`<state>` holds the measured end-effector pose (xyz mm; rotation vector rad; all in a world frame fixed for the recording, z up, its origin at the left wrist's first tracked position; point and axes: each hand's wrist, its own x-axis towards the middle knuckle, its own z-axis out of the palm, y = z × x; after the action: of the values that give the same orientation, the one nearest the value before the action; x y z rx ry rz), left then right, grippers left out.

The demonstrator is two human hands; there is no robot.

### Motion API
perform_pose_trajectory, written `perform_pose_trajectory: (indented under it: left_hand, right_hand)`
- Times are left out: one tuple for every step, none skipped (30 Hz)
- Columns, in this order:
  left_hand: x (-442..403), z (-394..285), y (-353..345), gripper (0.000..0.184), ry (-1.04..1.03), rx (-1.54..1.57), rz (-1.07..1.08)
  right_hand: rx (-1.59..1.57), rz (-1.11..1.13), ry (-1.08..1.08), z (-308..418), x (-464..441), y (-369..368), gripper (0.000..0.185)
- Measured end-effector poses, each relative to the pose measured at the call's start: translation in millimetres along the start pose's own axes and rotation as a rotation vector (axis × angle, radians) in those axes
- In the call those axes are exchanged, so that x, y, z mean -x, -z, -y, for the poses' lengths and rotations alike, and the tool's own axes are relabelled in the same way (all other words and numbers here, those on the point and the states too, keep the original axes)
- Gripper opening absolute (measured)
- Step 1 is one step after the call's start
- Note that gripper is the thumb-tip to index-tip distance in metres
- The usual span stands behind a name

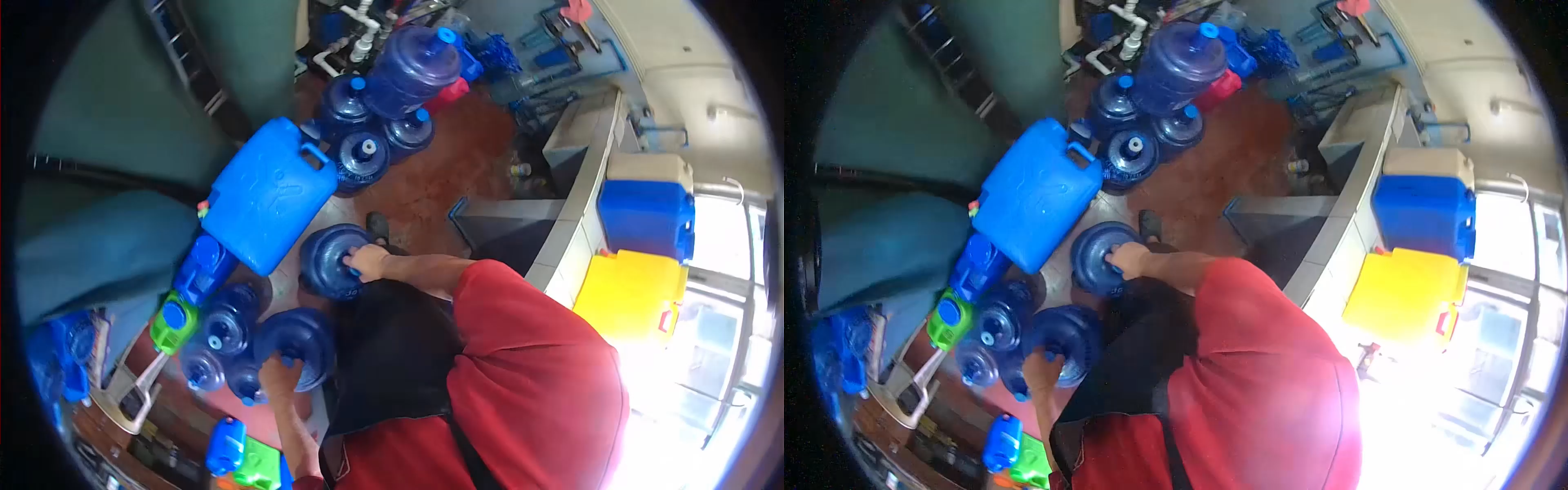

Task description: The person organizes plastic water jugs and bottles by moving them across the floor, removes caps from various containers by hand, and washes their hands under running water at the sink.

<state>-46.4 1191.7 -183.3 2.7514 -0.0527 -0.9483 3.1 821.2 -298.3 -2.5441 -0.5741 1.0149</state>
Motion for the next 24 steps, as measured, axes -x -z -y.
perform_pose_trajectory:
  left_hand:
    - [-10,-10,-1,0.045,-0.068,-0.054,0.012]
    - [-20,-22,2,0.045,-0.08,-0.08,0.012]
    - [-30,-36,3,0.047,-0.166,-0.076,0.022]
    - [-40,-48,4,0.048,-0.243,-0.071,0.033]
    - [-49,-57,3,0.048,-0.274,-0.101,0.06]
    - [-60,-66,3,0.049,-0.304,-0.134,0.087]
    - [-70,-77,3,0.049,-0.297,-0.154,0.086]
    - [-80,-90,2,0.048,-0.352,-0.161,0.098]
    - [-87,-105,1,0.048,-0.408,-0.165,0.111]
    - [-93,-120,1,0.048,-0.402,-0.181,0.113]
    - [-100,-136,1,0.047,-0.433,-0.189,0.126]
    - [-107,-154,3,0.046,-0.465,-0.196,0.137]
    - [-113,-172,5,0.046,-0.467,-0.211,0.137]
    - [-120,-192,7,0.046,-0.503,-0.227,0.15]
    - [-125,-209,6,0.046,-0.541,-0.239,0.166]
    - [-129,-223,5,0.046,-0.552,-0.25,0.176]
    - [-135,-238,4,0.045,-0.596,-0.241,0.177]
    - [-142,-254,1,0.045,-0.642,-0.229,0.178]
    - [-148,-271,-1,0.045,-0.66,-0.238,0.19]
    - [-152,-286,-4,0.046,-0.671,-0.225,0.211]
    - [-156,-301,-7,0.047,-0.677,-0.211,0.232]
    - [-159,-317,-10,0.047,-0.686,-0.217,0.244]
    - [-162,-333,-12,0.049,-0.722,-0.23,0.238]
    - [-167,-349,-17,0.051,-0.758,-0.24,0.23]
  right_hand:
    - [-0.04,-0.014,-0.078,-11,9,3,0.055]
    - [-0.085,-0.023,-0.154,-22,20,3,0.055]
    - [-0.088,-0.053,-0.201,-36,31,-1,0.055]
    - [-0.09,-0.08,-0.242,-50,41,-4,0.054]
    - [-0.117,-0.125,-0.296,-63,55,-6,0.054]
    - [-0.146,-0.171,-0.351,-75,68,-8,0.054]
    - [-0.166,-0.166,-0.423,-84,80,-6,0.054]
    - [-0.184,-0.16,-0.498,-93,92,-3,0.055]
    - [-0.207,-0.181,-0.563,-104,104,-5,0.056]
    - [-0.23,-0.2,-0.625,-115,114,-7,0.057]
    - [-0.245,-0.224,-0.68,-124,126,-6,0.059]
    - [-0.259,-0.249,-0.736,-134,137,-5,0.06]
    - [-0.273,-0.256,-0.735,-144,147,-3,0.06]
    - [-0.307,-0.276,-0.816,-154,158,-3,0.059]
    - [-0.34,-0.293,-0.9,-164,169,-4,0.058]
    - [-0.354,-0.294,-0.912,-173,179,-5,0.058]
    - [-0.386,-0.31,-0.976,-184,189,-6,0.058]
    - [-0.415,-0.327,-1.042,-195,199,-7,0.059]
    - [-0.428,-0.328,-1.062,-208,209,-11,0.059]
    - [-0.47,-0.36,-1.115,-221,217,-17,0.06]
    - [-0.51,-0.391,-1.163,-235,225,-22,0.062]
    - [-0.52,-0.387,-1.176,-250,232,-26,0.062]
    - [-0.532,-0.446,-1.223,-265,240,-31,0.062]
    - [-0.54,-0.507,-1.269,-282,245,-36,0.063]
